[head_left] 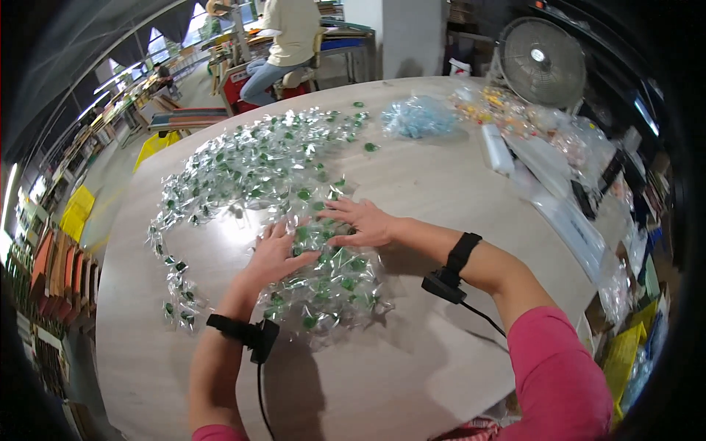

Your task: The recorder is sorting and packaging small green plastic components into plastic bags.

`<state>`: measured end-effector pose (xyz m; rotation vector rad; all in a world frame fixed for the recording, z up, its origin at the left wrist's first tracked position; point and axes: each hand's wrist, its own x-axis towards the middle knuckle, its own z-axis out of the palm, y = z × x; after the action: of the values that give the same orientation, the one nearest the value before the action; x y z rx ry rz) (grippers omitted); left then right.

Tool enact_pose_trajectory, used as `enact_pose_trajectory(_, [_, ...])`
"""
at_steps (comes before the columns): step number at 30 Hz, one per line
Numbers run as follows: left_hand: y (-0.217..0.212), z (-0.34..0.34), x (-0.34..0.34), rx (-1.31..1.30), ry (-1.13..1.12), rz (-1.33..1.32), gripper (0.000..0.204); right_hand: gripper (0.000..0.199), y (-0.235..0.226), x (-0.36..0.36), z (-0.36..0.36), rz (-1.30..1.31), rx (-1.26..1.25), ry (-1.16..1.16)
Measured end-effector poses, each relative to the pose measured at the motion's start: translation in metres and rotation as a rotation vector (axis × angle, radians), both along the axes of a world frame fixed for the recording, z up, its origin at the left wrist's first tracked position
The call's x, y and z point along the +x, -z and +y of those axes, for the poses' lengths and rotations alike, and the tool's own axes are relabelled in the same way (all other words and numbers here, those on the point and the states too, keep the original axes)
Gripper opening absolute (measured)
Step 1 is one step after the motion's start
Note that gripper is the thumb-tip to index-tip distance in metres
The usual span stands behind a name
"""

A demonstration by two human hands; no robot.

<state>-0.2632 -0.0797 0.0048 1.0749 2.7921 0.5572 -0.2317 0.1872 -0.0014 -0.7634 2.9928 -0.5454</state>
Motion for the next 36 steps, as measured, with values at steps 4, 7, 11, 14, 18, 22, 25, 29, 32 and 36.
enact_pose_trajectory(4, [-0.011,0.007,0.025,0.079,0.16,0.017,0.073,0.074,0.001,0.055,0.053,0.001,0.145,0.195])
enact_pose_trajectory(7, [-0.025,-0.016,0.032,-0.273,-0.005,0.122,0.068,0.071,-0.009,0.102,0.08,-0.075,0.229,0.441])
enact_pose_trajectory(11, [-0.063,-0.034,0.045,-0.346,-0.15,0.168,0.058,0.072,-0.006,0.137,0.158,-0.14,-0.154,0.368])
enact_pose_trajectory(14, [-0.089,-0.033,0.088,-0.169,-0.118,0.192,0.057,0.076,-0.045,0.177,0.185,-0.169,-0.149,0.516])
enact_pose_trajectory(18, [-0.096,0.024,0.183,-0.136,-0.025,-0.026,0.081,0.078,-0.032,0.233,0.207,-0.121,-0.043,0.451])
enact_pose_trajectory(22, [-0.051,0.08,0.239,-0.137,-0.023,-0.037,0.09,0.077,-0.001,0.267,0.18,0.066,0.149,0.377])
enact_pose_trajectory(25, [-0.016,0.123,0.272,-0.067,-0.067,-0.044,0.089,0.07,0.012,0.298,0.177,0.221,0.038,0.389])
enact_pose_trajectory(29, [-0.004,0.161,0.291,-0.086,0.108,0.257,0.087,0.055,0.008,0.333,0.2,0.318,-0.133,0.378])
enact_pose_trajectory(32, [-0.009,0.175,0.274,-0.024,0.102,0.336,0.086,0.04,0.006,0.349,0.22,0.266,-0.181,0.447])
enact_pose_trajectory(36, [-0.016,0.199,0.25,0.029,0.008,0.22,0.083,0.032,0.006,0.358,0.239,0.312,-0.182,0.481])
